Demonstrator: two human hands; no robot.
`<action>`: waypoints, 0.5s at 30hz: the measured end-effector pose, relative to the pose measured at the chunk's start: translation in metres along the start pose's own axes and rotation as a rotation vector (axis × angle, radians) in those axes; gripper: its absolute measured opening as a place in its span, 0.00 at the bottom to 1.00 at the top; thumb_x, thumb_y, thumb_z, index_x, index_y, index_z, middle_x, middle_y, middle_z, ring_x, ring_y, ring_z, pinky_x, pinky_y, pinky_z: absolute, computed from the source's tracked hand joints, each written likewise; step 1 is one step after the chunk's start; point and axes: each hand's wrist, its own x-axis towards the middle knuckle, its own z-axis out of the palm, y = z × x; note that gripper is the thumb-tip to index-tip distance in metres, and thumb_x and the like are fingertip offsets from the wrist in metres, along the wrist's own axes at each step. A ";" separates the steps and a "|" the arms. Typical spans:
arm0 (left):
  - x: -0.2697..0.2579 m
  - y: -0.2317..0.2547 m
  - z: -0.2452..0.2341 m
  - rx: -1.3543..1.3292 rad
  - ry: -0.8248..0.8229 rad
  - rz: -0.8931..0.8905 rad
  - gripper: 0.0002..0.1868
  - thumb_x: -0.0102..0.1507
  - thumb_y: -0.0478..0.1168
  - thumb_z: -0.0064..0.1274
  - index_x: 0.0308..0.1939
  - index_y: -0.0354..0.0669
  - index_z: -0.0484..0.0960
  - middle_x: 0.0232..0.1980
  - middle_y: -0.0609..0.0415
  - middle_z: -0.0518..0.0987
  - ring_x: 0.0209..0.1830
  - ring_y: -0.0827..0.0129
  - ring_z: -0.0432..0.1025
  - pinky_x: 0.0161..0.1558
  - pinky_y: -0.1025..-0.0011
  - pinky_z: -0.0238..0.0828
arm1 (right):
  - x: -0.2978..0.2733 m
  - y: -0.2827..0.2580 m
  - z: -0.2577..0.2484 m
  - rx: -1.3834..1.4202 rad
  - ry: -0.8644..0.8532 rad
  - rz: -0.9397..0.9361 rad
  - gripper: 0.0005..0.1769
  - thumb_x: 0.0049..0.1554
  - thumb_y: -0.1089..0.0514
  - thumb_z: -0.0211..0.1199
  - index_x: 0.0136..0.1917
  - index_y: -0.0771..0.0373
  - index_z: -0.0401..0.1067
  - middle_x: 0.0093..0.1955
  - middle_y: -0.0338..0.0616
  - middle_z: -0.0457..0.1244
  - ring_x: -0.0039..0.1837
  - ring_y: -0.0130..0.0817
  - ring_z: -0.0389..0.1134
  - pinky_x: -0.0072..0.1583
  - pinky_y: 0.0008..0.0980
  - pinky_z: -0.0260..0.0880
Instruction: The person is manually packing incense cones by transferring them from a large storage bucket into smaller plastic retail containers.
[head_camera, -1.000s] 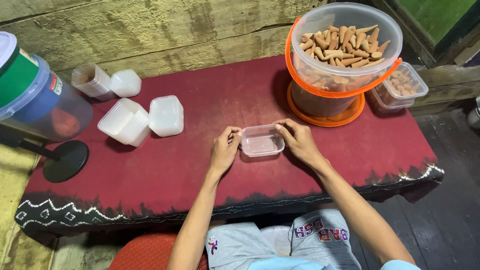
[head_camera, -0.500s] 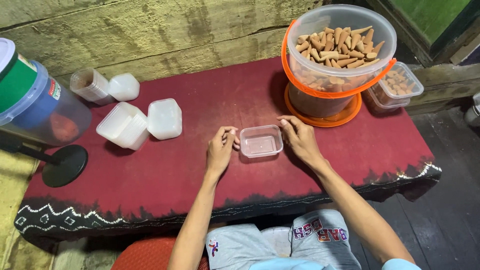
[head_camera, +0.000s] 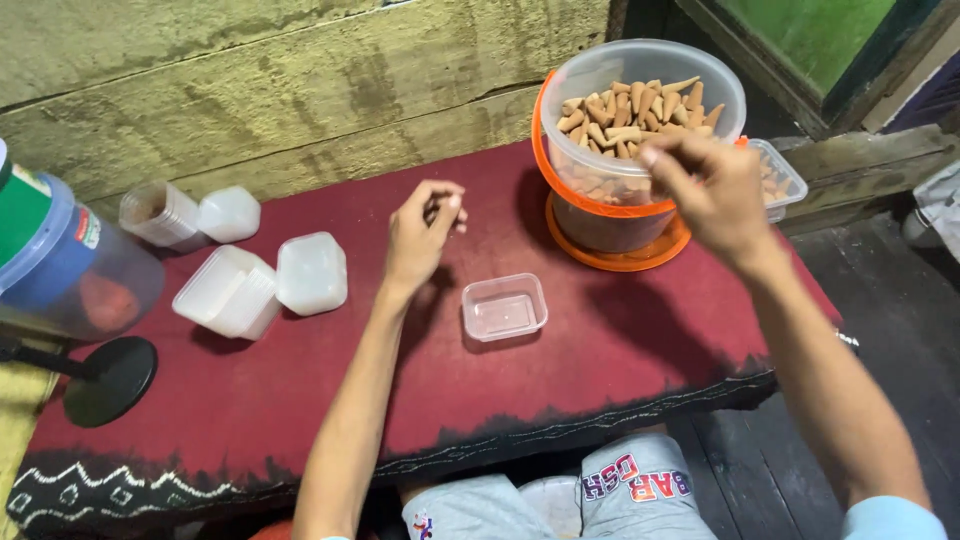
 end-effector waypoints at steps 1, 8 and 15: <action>0.014 0.008 0.006 -0.004 -0.004 0.003 0.08 0.70 0.37 0.50 0.50 0.42 0.82 0.32 0.50 0.83 0.29 0.69 0.79 0.38 0.72 0.77 | 0.013 0.001 -0.008 -0.005 0.003 0.001 0.03 0.69 0.61 0.67 0.54 0.61 0.81 0.31 0.39 0.67 0.35 0.31 0.66 0.46 0.31 0.66; 0.118 0.046 0.068 0.241 -0.078 0.443 0.07 0.66 0.40 0.51 0.45 0.47 0.81 0.44 0.56 0.83 0.41 0.69 0.75 0.44 0.69 0.70 | 0.084 0.035 -0.033 -0.351 -0.187 0.013 0.07 0.65 0.64 0.65 0.55 0.70 0.80 0.51 0.55 0.70 0.49 0.43 0.71 0.51 0.41 0.69; 0.175 0.070 0.149 0.340 -0.466 0.048 0.12 0.66 0.26 0.48 0.52 0.37 0.78 0.57 0.46 0.76 0.49 0.70 0.77 0.50 0.81 0.86 | 0.112 0.075 -0.006 -0.629 -0.469 0.372 0.18 0.62 0.58 0.65 0.60 0.75 0.75 0.60 0.69 0.67 0.56 0.59 0.71 0.54 0.55 0.75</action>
